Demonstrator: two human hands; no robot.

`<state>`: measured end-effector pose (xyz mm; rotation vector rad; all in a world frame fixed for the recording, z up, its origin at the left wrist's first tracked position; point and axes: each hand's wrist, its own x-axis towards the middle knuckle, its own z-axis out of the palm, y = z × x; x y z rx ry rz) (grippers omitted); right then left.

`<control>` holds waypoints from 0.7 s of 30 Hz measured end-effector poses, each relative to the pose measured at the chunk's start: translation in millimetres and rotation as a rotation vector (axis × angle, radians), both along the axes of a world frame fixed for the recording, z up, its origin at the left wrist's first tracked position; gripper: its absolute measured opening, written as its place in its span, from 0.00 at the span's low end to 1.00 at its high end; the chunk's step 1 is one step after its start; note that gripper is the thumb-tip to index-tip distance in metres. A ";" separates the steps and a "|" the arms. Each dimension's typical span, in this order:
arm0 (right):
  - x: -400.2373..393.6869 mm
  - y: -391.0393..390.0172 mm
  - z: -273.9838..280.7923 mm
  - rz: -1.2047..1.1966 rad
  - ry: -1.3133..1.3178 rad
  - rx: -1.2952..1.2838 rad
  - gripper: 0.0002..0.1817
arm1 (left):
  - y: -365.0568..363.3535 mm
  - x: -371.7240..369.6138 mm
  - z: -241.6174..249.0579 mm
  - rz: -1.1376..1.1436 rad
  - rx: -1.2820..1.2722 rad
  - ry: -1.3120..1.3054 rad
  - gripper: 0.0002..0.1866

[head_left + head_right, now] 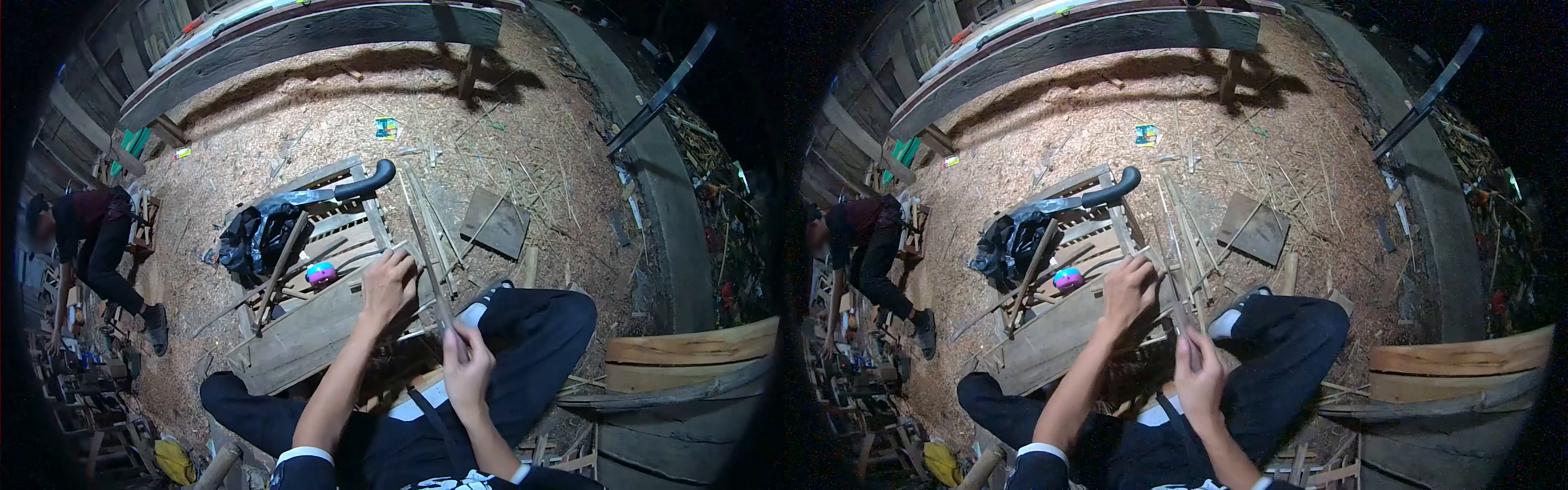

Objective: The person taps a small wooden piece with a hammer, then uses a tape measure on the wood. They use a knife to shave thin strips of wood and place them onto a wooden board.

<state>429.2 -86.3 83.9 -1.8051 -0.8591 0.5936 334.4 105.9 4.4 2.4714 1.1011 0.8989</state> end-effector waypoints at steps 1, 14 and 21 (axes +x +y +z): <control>0.6 20.1 0.8 0.007 0.027 0.008 0.14 | -0.6 2.8 0.7 0.000 -0.004 -0.006 0.08; 6.9 -22.7 -6.6 0.022 -0.162 0.062 0.11 | 0.3 5.0 -3.1 0.050 0.026 -0.078 0.09; 2.6 1.0 -5.3 0.020 -0.211 0.074 0.14 | -1.2 1.8 1.0 0.049 -0.013 -0.017 0.10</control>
